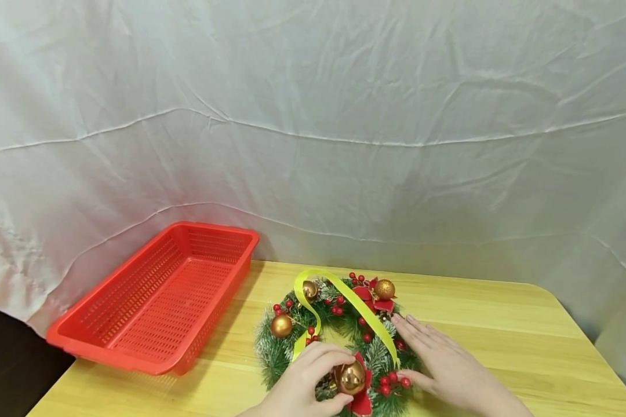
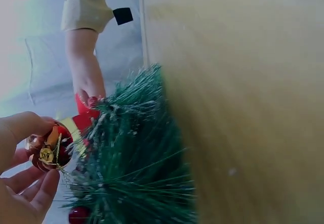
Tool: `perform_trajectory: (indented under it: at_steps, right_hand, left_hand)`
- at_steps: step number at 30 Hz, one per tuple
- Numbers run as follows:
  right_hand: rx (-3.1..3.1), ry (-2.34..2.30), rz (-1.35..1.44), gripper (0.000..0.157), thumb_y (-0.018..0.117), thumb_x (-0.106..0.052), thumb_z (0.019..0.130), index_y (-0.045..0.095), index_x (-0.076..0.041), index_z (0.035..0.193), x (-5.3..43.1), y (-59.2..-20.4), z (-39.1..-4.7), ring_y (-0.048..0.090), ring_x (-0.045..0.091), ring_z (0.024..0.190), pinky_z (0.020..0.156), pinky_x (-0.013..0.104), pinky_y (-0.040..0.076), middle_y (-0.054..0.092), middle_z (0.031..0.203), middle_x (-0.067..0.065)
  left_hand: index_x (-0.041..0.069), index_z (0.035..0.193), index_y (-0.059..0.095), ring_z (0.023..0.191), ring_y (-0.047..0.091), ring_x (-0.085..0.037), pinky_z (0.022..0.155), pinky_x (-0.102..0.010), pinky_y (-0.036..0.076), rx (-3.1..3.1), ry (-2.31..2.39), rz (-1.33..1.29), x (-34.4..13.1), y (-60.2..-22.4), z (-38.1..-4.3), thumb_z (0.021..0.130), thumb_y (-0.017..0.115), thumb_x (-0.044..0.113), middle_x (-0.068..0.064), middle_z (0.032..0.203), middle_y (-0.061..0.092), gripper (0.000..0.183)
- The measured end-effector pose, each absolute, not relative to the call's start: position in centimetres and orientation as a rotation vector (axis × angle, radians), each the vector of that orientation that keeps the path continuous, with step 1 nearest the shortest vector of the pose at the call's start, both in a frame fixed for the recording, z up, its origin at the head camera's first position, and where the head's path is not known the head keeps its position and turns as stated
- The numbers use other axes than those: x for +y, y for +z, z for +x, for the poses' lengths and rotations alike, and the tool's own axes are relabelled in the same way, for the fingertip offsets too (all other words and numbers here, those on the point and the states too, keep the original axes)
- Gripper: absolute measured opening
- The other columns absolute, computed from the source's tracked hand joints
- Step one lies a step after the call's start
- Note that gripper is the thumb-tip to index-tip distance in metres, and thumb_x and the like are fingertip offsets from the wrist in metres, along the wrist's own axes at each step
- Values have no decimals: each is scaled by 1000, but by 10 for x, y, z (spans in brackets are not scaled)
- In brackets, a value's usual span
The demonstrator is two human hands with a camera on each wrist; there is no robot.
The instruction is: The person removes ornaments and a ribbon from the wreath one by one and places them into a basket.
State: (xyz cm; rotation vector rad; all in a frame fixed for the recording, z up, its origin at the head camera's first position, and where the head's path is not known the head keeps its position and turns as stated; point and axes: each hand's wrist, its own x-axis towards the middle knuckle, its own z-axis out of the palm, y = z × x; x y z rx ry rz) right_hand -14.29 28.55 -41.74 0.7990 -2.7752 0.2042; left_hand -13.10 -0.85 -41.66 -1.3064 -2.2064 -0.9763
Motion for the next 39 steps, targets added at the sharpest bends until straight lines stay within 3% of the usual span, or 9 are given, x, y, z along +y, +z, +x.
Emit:
perform_trajectory:
  at_steps: [8, 17, 23, 30, 32, 37, 39]
  right_hand:
    - [-2756, 195, 817, 81, 59, -56, 87, 27, -21, 152, 285, -418, -143, 0, -9, 134, 104, 5, -2, 37, 150, 6]
    - [-2785, 192, 800, 80, 57, -58, 87, 26, -22, 152, 285, -418, -143, 15, 3, 137, 104, 5, -2, 36, 150, 4]
    - [-2773, 193, 818, 81, 57, -58, 87, 27, -20, 152, 285, -418, -144, 5, -5, 136, 104, 6, -1, 37, 150, 5]
    - [-2789, 189, 820, 81, 57, -58, 87, 26, -20, 152, 284, -417, -144, 39, 26, 132, 104, 5, -2, 36, 150, 5]
    - [-2782, 187, 824, 81, 57, -58, 87, 26, -20, 152, 284, -417, -144, 34, 22, 135, 104, 6, -2, 36, 150, 5]
    - [-2749, 177, 841, 81, 58, -56, 88, 27, -18, 152, 285, -417, -143, 5, -5, 136, 105, 7, -1, 37, 150, 6]
    - [-2752, 179, 839, 80, 58, -56, 88, 27, -18, 152, 284, -417, -143, 5, -5, 136, 105, 7, -1, 37, 150, 7]
  left_hand:
    - [15, 123, 57, 114, 50, -10, 94, -24, 44, -2179, -1193, -1257, -14, -399, -131, 78, 79, 17, 3, 124, 55, 50]
    - [23, 124, 56, 114, 50, -10, 89, -30, 49, -2204, -1326, -1090, -32, -379, -129, 81, 78, 21, 11, 125, 53, 48]
    - [21, 124, 57, 106, 54, -11, 83, -29, 52, -2159, -1351, -1025, -44, -373, -133, 78, 80, 15, 9, 121, 56, 51]
    - [16, 122, 59, 92, 58, -11, 76, -27, 54, -2117, -1409, -982, -61, -374, -137, 75, 81, 9, 5, 116, 57, 52]
    - [18, 121, 60, 88, 58, -9, 75, -28, 54, -2141, -1402, -941, -66, -374, -138, 74, 82, 9, 7, 116, 57, 53]
    - [20, 120, 60, 86, 60, -10, 77, -27, 54, -2183, -1442, -853, -78, -374, -140, 71, 82, 6, 9, 116, 58, 56]
    - [20, 120, 61, 85, 61, -11, 76, -27, 54, -2184, -1451, -823, -82, -374, -140, 70, 83, 5, 9, 116, 59, 57]
